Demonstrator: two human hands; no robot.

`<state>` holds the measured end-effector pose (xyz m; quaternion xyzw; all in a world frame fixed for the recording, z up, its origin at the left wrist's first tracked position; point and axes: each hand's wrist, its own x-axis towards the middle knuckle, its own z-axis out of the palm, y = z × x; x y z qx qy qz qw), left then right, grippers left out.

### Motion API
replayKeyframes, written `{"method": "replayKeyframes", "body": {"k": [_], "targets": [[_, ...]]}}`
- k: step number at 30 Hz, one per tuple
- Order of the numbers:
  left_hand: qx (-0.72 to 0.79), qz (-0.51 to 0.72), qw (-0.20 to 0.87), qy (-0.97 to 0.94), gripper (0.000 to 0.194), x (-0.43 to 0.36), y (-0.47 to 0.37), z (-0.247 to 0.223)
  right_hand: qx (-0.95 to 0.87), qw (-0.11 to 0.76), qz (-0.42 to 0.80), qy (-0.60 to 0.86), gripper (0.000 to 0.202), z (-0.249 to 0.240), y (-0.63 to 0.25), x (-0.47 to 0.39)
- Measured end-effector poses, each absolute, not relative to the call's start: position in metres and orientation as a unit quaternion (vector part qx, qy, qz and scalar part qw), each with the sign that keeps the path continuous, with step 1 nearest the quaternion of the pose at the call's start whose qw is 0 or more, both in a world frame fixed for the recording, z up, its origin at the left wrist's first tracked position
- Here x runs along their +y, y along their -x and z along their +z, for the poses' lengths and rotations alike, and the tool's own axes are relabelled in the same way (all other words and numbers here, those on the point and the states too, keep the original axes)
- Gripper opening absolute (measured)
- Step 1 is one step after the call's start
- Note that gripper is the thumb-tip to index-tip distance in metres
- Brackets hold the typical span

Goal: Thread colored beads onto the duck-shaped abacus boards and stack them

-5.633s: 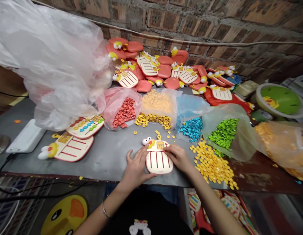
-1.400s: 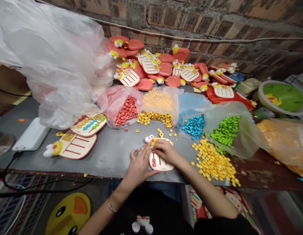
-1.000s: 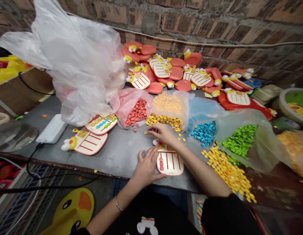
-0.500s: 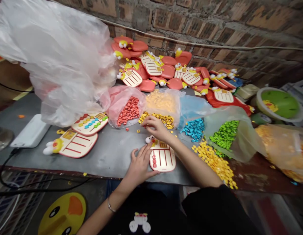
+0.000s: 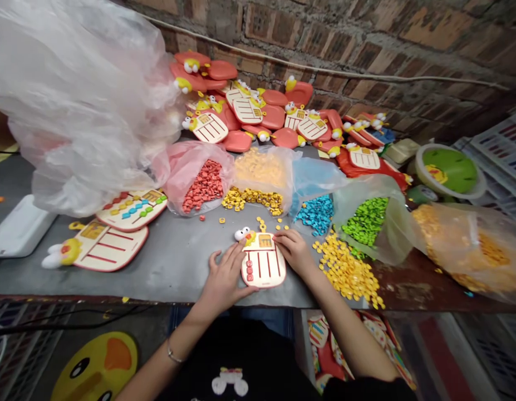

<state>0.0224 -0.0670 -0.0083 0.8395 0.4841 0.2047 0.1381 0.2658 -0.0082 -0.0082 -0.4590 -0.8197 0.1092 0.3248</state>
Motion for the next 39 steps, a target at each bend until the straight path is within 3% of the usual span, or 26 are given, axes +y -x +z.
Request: {"method": "replayKeyframes", "body": {"k": [3,8,13,18,24,29,36,39], "targets": [[0.487,0.205,0.137,-0.838,0.082,-0.067,-0.022,-0.009,-0.826,0.310,0.122,0.455,0.018,-0.003,-0.267,-0.011],[0.487,0.202,0.144,-0.838,0.084,-0.067,-0.021,-0.012,-0.788,0.289,0.248,0.483,0.011,0.003,-0.277,-0.023],[0.475,0.188,0.156,-0.845,0.078,-0.066,-0.021,-0.012,-0.762,0.311,0.300,0.483,0.033,-0.005,-0.262,-0.020],[0.481,0.191,0.158,-0.841,0.084,-0.067,-0.021,-0.012,-0.772,0.340,0.306,0.441,0.027,-0.008,-0.220,-0.012],[0.482,0.198,0.155,-0.840,0.088,-0.068,-0.022,-0.013,-0.792,0.273,0.396,0.376,0.019,0.010,-0.221,0.001],[0.478,0.203,0.148,-0.841,0.087,-0.067,-0.022,-0.014,-0.838,0.252,0.302,0.377,0.018,0.026,-0.191,0.053],[0.485,0.187,0.140,-0.843,0.082,-0.067,-0.022,-0.012,-0.893,0.116,0.214,0.378,0.013,0.018,-0.122,0.096],[0.484,0.185,0.134,-0.845,0.080,-0.067,-0.023,-0.011,-0.892,0.169,0.221,0.355,0.015,0.024,-0.143,0.088]]}}
